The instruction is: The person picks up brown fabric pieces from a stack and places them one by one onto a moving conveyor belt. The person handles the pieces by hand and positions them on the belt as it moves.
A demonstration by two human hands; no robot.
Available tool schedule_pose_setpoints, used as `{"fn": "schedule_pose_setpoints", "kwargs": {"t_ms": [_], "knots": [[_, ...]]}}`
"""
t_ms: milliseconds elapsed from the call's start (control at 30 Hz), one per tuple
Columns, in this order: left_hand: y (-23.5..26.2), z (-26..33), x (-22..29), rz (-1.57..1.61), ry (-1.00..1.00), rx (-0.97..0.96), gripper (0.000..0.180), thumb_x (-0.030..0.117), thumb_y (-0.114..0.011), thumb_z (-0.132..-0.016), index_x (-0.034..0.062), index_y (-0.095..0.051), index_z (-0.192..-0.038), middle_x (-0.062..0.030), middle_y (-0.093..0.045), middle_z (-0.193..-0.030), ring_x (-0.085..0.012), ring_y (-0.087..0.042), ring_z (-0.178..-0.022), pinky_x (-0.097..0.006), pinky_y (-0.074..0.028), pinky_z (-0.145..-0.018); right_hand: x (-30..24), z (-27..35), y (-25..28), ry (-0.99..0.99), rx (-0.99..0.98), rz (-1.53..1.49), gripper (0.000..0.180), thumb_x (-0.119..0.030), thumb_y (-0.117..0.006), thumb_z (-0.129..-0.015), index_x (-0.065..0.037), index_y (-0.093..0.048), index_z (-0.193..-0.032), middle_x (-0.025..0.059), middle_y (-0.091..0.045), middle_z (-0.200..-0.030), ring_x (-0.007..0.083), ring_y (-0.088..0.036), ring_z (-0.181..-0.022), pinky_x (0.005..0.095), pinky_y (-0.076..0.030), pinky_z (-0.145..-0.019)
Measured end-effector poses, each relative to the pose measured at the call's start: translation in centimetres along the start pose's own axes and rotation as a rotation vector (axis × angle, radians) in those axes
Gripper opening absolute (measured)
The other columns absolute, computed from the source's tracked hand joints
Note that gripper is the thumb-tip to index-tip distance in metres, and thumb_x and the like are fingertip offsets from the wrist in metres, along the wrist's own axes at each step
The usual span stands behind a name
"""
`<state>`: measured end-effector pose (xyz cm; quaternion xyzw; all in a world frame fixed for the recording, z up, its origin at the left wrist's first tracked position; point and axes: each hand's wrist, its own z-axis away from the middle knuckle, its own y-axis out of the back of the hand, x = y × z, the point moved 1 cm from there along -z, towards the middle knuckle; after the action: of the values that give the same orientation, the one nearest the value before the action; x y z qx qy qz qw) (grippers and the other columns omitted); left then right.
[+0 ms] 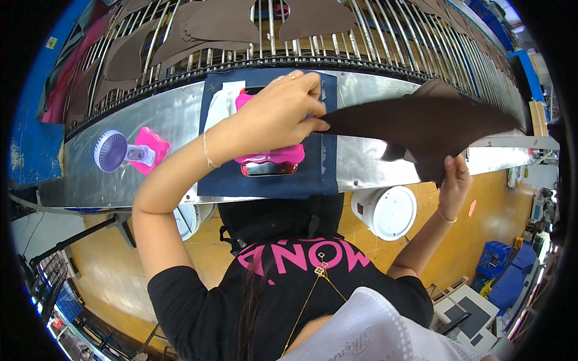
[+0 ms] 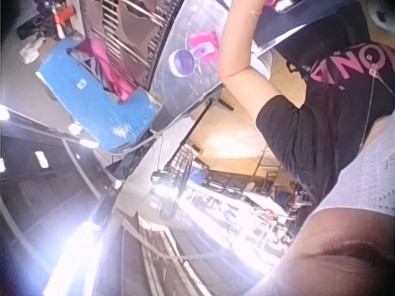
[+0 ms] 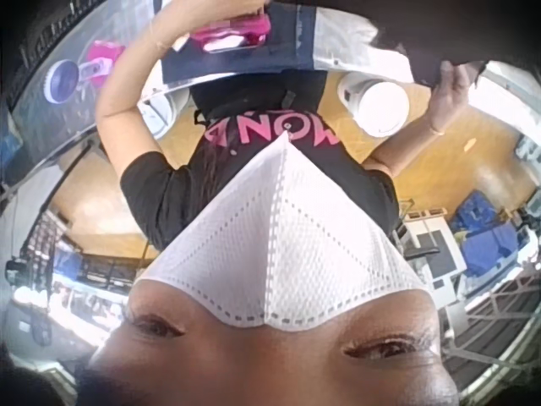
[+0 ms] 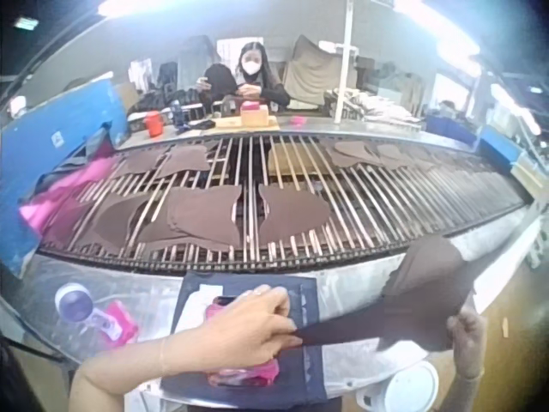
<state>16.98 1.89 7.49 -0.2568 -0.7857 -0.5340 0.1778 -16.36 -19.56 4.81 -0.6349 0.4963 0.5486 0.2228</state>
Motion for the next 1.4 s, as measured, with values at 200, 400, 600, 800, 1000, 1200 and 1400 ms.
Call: {"fn": "schedule_pose_setpoints", "kwargs": {"t_ms": [200, 400, 600, 800, 1000, 1200, 1400], "knots": [[3.8, -2.7, -2.1, 0.055, 0.196, 0.274, 0.028, 0.03, -0.065, -0.085, 0.0053, -0.069, -0.099, -0.0093, -0.058, -0.094, -0.0212, -0.055, -0.081, -0.032, -0.045, -0.074, -2.5, -9.2, -3.4, -0.073, 0.025, 0.065, 0.034, -0.016, -0.061, -0.092, 0.004, -0.058, -0.119, 0.0034, -0.063, -0.09, 0.0049, -0.056, -0.069, 0.0167, -0.045, -0.048], [7.6, 3.9, -0.6, 0.372, 0.494, 0.407, 0.035, 0.026, -0.065, -0.085, 0.0059, -0.061, -0.115, -0.0003, -0.055, -0.099, -0.0083, -0.046, -0.08, -0.022, -0.039, -0.071, 4.0, -20.7, -11.3, -0.028, -0.213, 0.096, 0.036, -0.017, -0.063, -0.089, 0.002, -0.059, -0.119, 0.0042, -0.066, -0.093, 0.0055, -0.057, -0.068, 0.0202, -0.045, -0.047], [8.9, 10.8, 1.4, 0.452, 0.697, 0.528, 0.034, 0.015, -0.063, -0.085, 0.0031, -0.057, -0.116, -0.001, -0.054, -0.104, -0.0068, -0.044, -0.08, -0.019, -0.036, -0.073, 9.2, -25.7, -18.7, -0.276, -0.331, 0.062, 0.036, -0.015, -0.062, -0.09, 0.001, -0.058, -0.121, 0.0056, -0.066, -0.095, 0.0075, -0.061, -0.069, 0.0212, -0.049, -0.05], [9.4, 13.4, 2.3, 0.456, 0.698, 0.576, 0.035, 0.018, -0.064, -0.086, 0.0016, -0.057, -0.116, -0.0033, -0.053, -0.105, -0.0073, -0.044, -0.08, -0.019, -0.037, -0.074, 14.6, -28.3, -21.7, -0.356, -0.353, 0.3, 0.033, -0.015, -0.063, -0.088, -0.006, -0.061, -0.12, 0.0041, -0.068, -0.091, 0.0113, -0.064, -0.068, 0.0262, -0.054, -0.051], [9.0, 13.1, 1.7, 0.49, 0.695, 0.592, 0.037, 0.02, -0.067, -0.085, 0.0012, -0.057, -0.116, -0.0038, -0.053, -0.104, -0.0078, -0.044, -0.081, -0.02, -0.037, -0.075, 21.0, -30.4, -22.1, -0.186, -0.306, 0.546, 0.031, -0.025, -0.07, -0.08, -0.009, -0.07, -0.106, 0.0134, -0.07, -0.097, 0.022, -0.068, -0.091, 0.033, -0.049, -0.086], [8.6, 12.2, 1.2, 0.456, 0.702, 0.537, 0.034, 0.016, -0.065, -0.084, -0.0003, -0.058, -0.113, -0.0044, -0.052, -0.106, -0.0088, -0.045, -0.082, -0.021, -0.037, -0.075, 10.9, -27.7, -18.4, 0.092, -0.285, 0.556, 0.048, -0.036, -0.07, -0.08, -0.01, -0.062, -0.12, 0.0139, -0.067, -0.106, 0.0229, -0.065, -0.097, 0.0335, -0.05, -0.085], [8.2, 11.6, -0.3, 0.446, 0.585, 0.487, 0.03, 0.014, -0.061, -0.085, -0.0016, -0.058, -0.111, -0.0061, -0.051, -0.109, -0.0107, -0.046, -0.084, -0.022, -0.037, -0.075, 2.3, -18.2, -1.4, 0.145, -0.102, 0.654, 0.04, -0.033, -0.065, -0.086, -0.008, -0.063, -0.118, 0.0096, -0.067, -0.101, 0.0162, -0.063, -0.089, 0.0295, -0.048, -0.081]]}}
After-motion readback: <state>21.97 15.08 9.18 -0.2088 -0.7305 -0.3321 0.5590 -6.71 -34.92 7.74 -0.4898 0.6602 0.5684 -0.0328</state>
